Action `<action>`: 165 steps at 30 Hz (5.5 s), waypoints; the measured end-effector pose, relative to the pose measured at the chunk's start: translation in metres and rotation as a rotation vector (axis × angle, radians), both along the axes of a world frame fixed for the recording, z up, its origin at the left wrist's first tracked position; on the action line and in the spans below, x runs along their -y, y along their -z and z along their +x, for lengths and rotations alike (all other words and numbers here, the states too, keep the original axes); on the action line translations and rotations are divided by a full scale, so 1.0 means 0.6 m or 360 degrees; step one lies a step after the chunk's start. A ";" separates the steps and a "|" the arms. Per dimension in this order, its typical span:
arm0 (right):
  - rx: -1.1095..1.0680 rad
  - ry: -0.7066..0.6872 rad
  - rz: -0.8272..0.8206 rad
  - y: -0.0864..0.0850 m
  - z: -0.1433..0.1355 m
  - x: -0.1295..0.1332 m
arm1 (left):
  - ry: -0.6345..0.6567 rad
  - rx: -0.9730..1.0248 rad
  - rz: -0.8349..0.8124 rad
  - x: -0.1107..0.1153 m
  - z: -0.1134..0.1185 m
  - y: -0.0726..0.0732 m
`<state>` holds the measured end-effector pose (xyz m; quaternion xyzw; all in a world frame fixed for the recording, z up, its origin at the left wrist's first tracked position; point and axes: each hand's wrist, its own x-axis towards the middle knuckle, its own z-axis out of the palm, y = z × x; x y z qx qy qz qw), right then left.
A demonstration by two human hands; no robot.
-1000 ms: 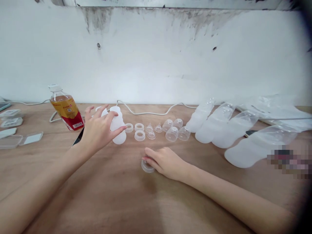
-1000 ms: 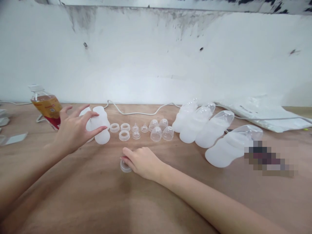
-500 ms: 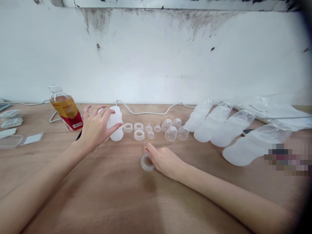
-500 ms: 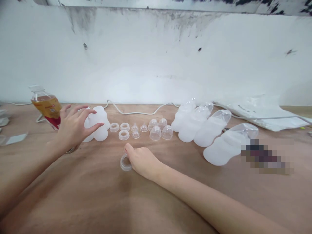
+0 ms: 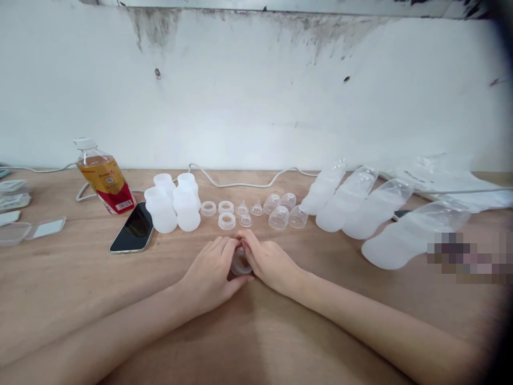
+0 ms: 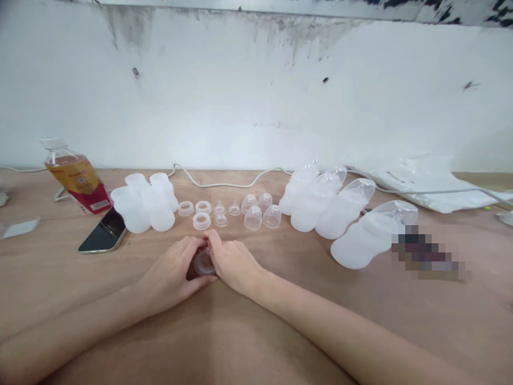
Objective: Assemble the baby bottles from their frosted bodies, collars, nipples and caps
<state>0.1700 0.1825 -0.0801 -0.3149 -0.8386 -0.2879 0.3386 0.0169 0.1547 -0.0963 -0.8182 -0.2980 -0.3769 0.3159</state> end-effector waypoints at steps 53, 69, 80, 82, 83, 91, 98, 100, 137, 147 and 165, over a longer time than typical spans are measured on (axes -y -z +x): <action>-0.0215 0.0413 0.0418 0.001 0.050 -0.010 | -0.0537 -0.0291 0.0583 -0.039 -0.041 -0.032; -0.0161 0.0588 0.0399 -0.003 0.048 -0.011 | -0.0385 -0.0392 0.0357 -0.049 -0.047 -0.040; -0.0063 0.0473 0.0403 -0.012 0.048 -0.012 | -0.0433 -0.0404 0.0313 -0.048 -0.046 -0.040; -0.0079 0.0427 0.0414 -0.010 0.048 -0.014 | -0.0417 -0.0382 0.0314 -0.047 -0.047 -0.039; -0.0085 0.0410 0.0428 -0.010 0.049 -0.013 | -0.0406 -0.0370 0.0320 -0.047 -0.047 -0.039; -0.0587 0.0601 0.1078 -0.092 0.106 0.089 | -0.0335 -0.0332 0.0467 -0.042 -0.046 -0.036; -0.0659 0.1221 0.0493 -0.143 0.203 0.094 | -0.0251 -0.0342 0.0661 -0.041 -0.044 -0.035; -0.0650 0.1290 0.0424 -0.139 0.208 0.105 | -0.0169 -0.0355 0.0758 -0.033 -0.043 -0.034; 0.0257 0.0017 -0.0064 -0.069 0.114 0.131 | 0.0061 -0.0213 -0.0333 0.063 -0.040 -0.056; 0.0176 0.0747 0.0182 -0.070 0.125 0.047 | 0.1039 0.0701 -0.0730 0.006 -0.065 -0.054; -0.0081 0.0292 0.0356 -0.054 0.076 0.109 | 0.0212 0.0282 -0.0119 0.034 -0.036 -0.035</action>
